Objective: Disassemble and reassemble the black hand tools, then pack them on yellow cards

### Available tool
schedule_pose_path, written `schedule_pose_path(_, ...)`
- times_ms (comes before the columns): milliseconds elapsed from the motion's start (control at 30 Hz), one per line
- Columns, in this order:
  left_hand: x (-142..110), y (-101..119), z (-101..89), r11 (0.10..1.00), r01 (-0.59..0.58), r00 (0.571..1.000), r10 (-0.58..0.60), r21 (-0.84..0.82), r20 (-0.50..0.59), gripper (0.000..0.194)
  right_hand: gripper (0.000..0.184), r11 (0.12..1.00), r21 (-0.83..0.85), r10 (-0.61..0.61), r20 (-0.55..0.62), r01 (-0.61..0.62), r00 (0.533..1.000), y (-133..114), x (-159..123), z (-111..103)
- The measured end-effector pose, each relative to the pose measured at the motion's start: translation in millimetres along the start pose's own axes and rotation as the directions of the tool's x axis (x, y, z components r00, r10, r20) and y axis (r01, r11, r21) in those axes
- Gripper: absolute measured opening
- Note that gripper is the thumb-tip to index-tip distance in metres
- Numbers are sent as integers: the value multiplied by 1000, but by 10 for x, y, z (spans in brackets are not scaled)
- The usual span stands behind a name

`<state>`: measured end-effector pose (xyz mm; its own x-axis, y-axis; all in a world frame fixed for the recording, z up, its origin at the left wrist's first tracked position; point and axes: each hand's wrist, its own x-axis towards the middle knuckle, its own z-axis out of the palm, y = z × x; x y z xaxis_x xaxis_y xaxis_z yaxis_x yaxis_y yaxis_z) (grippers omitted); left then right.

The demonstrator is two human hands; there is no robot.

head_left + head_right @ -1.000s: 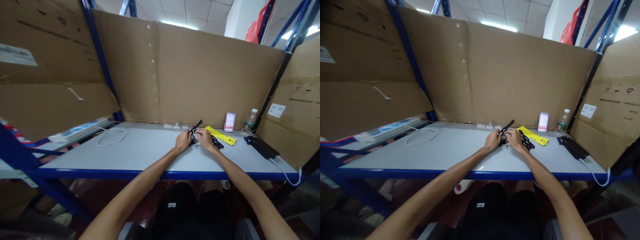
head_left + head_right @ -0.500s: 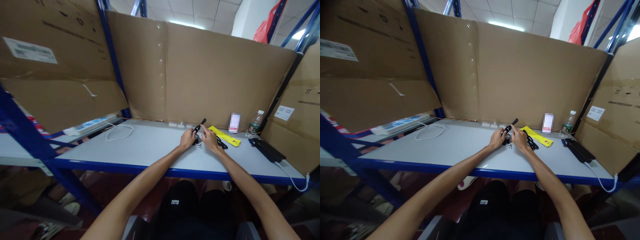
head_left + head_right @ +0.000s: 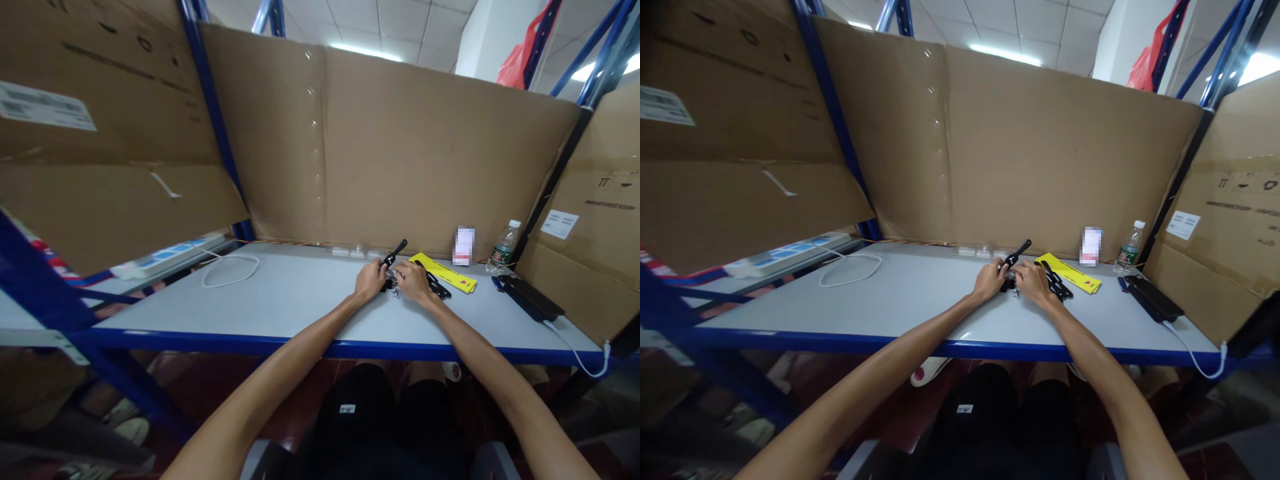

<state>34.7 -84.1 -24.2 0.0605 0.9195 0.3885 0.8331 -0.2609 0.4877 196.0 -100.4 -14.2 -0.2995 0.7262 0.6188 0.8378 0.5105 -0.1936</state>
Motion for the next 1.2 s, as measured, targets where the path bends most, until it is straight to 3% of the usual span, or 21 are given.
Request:
schedule_pose_path(200,5,-11,20,1000,-18,1000,18,5,-9,29,49,995,63,79,-79,-74,994,-45,17,-2)
schedule_pose_path(333,13,-19,30,1000,-15,1000,15,2,-9,28,40,998,65,23,-35,-20,999,-52,21,-13)
schedule_pose_path(500,13,-15,23,1000,-18,1000,17,-21,-13,27,45,998,49,36,-73,-32,997,-38,14,-32)
schedule_pose_path(733,24,-17,35,999,-6,1000,6,-39,-7,27,49,998,-58,27,-17,-28,999,-45,-5,-81)
schedule_pose_path(867,20,-3,23,999,-7,1000,7,-50,-14,26,39,991,-127,41,71,-32,997,-50,-6,-94)
schedule_pose_path(1033,4,21,-11,999,-3,1000,2,-50,-20,26,42,994,-50,92,-36,-93,995,-38,17,-92)
schedule_pose_path(1200,-3,25,-25,999,-5,1000,5,-39,-16,26,42,999,47,24,-65,-21,998,-27,27,-66)
